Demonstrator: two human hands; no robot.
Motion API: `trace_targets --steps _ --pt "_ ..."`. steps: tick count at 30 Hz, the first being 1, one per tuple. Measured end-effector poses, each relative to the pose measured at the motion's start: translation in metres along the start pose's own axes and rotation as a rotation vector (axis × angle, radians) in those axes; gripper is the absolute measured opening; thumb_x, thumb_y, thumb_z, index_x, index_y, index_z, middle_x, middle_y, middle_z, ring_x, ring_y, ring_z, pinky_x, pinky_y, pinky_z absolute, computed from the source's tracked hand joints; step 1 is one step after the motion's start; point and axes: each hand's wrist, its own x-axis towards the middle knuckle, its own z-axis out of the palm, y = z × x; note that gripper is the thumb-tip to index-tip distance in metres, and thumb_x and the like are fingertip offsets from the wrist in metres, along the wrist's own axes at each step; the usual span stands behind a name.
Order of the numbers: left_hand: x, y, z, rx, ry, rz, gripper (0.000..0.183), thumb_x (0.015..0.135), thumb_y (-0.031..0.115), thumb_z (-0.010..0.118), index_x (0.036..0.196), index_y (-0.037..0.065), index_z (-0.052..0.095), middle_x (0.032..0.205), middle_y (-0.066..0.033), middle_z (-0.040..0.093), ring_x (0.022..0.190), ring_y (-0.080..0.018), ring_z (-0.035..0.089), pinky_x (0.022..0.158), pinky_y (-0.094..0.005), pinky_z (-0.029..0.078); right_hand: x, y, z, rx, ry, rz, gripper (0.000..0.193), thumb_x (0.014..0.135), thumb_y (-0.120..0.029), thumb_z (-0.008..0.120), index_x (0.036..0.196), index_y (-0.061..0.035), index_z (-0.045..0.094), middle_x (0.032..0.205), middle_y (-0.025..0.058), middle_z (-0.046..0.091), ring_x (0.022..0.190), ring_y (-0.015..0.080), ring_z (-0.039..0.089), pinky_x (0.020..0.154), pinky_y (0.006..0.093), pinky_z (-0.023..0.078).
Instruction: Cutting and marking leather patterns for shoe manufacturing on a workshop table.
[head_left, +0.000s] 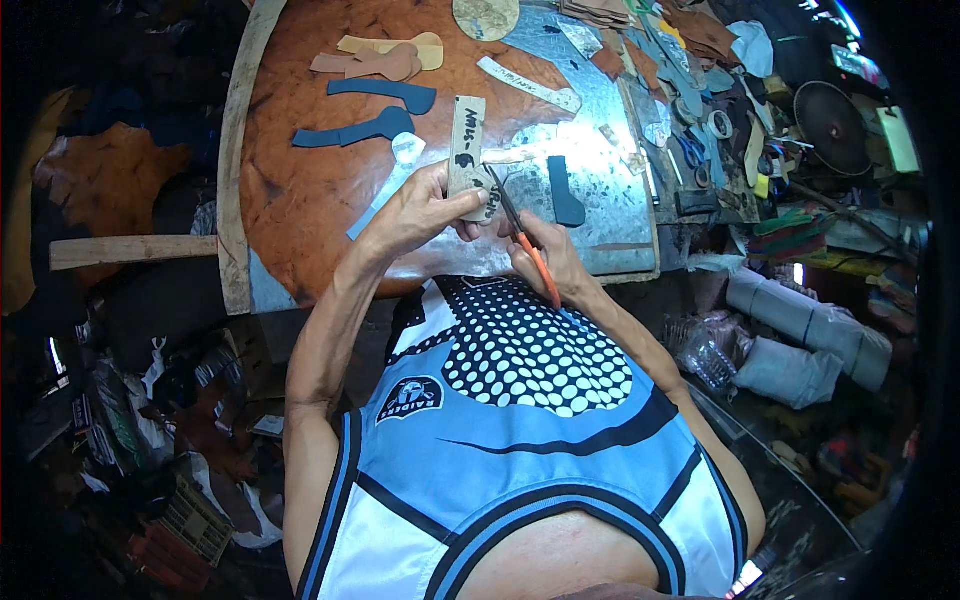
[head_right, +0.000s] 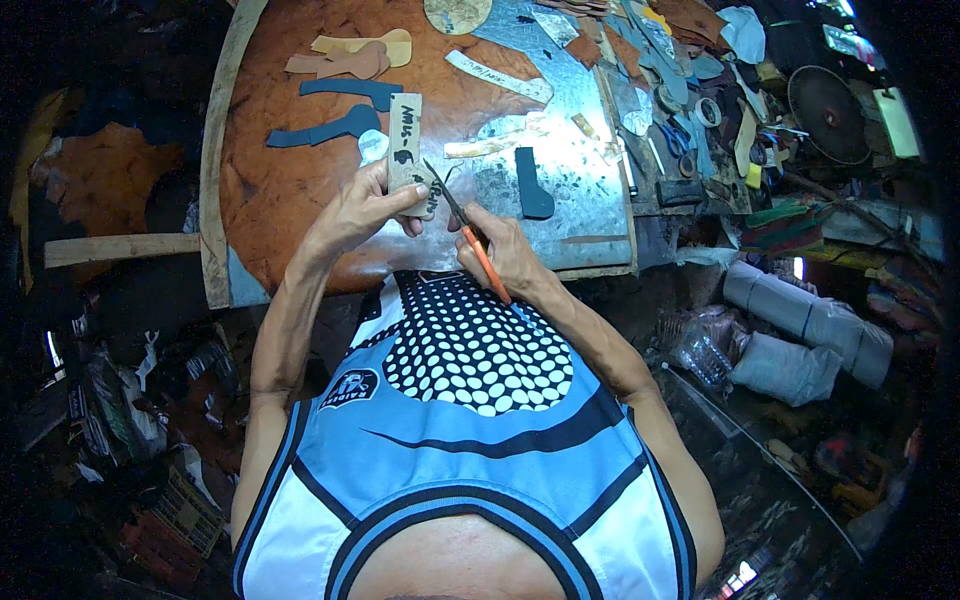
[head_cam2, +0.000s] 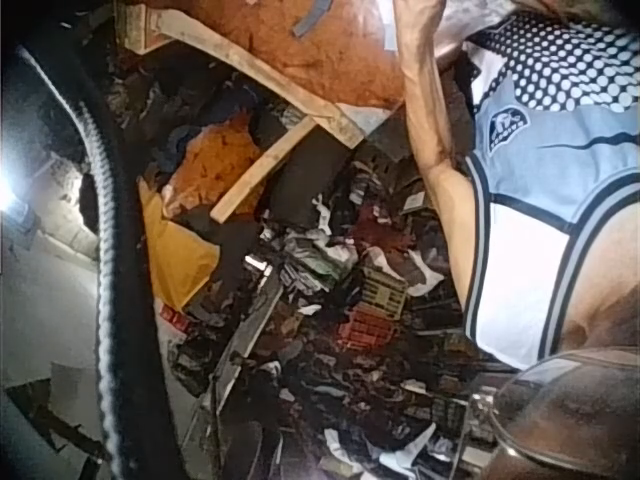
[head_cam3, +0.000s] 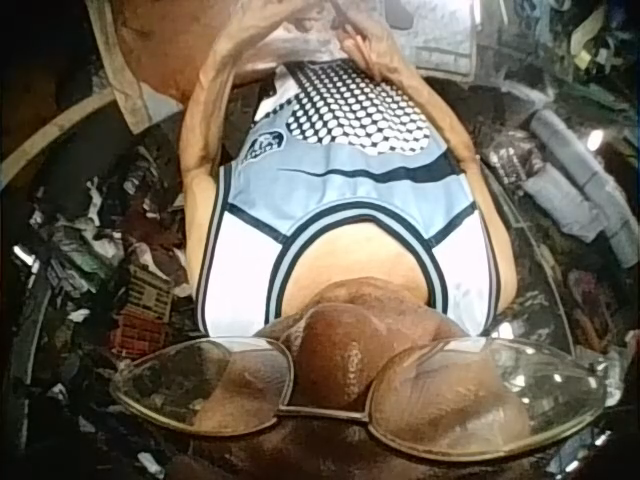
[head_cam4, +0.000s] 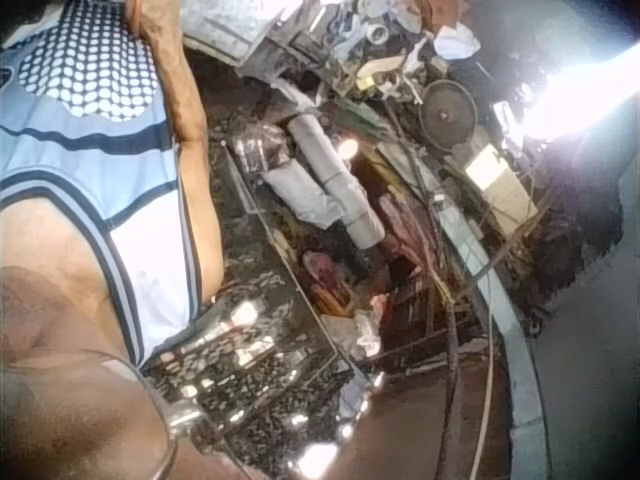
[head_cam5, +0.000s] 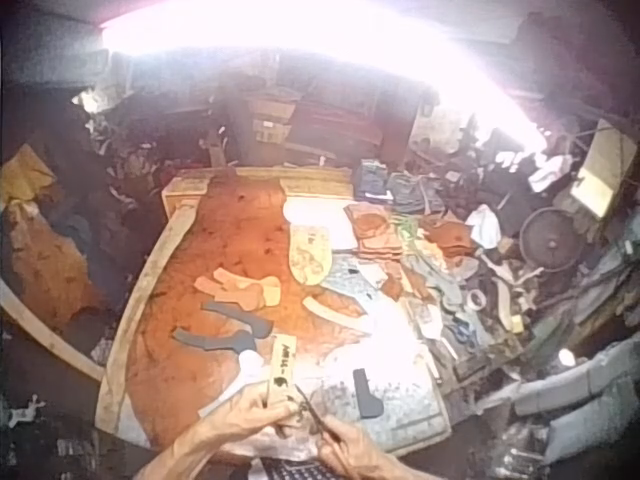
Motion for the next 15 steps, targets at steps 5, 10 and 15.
trace_targets --steps 5,10,15 --pt "0.001 0.001 -0.005 0.047 -0.042 -0.023 0.024 0.096 0.023 0.065 0.103 0.001 0.059 0.080 -0.0088 0.066 0.064 -0.0137 0.067 0.055 -0.0249 0.057 -0.002 -0.002 -0.002 0.018 -0.019 0.001 0.024 0.078 -0.012 0.056 0.098 0.0016 0.058 0.063 0.0082 0.054 0.055 0.0179 0.054 0.054 0.0343 0.046" --pt "0.001 0.007 -0.008 0.102 -0.063 -0.047 0.027 0.096 0.026 0.066 0.102 0.000 0.059 0.079 -0.0087 0.066 0.063 -0.0141 0.067 0.055 -0.0254 0.057 -0.003 -0.006 -0.004 0.026 -0.059 0.039 0.026 0.077 -0.011 0.056 0.099 0.0018 0.059 0.063 0.0079 0.053 0.054 0.0178 0.052 0.054 0.0341 0.044" --pt "0.003 0.004 -0.014 0.088 -0.109 -0.042 0.030 0.095 0.028 0.066 0.102 0.000 0.059 0.078 -0.0083 0.066 0.062 -0.0138 0.067 0.055 -0.0256 0.057 -0.005 -0.006 -0.005 -0.009 -0.080 0.025 0.025 0.078 -0.010 0.056 0.099 0.0020 0.059 0.062 0.0088 0.052 0.053 0.0186 0.052 0.054 0.0342 0.044"
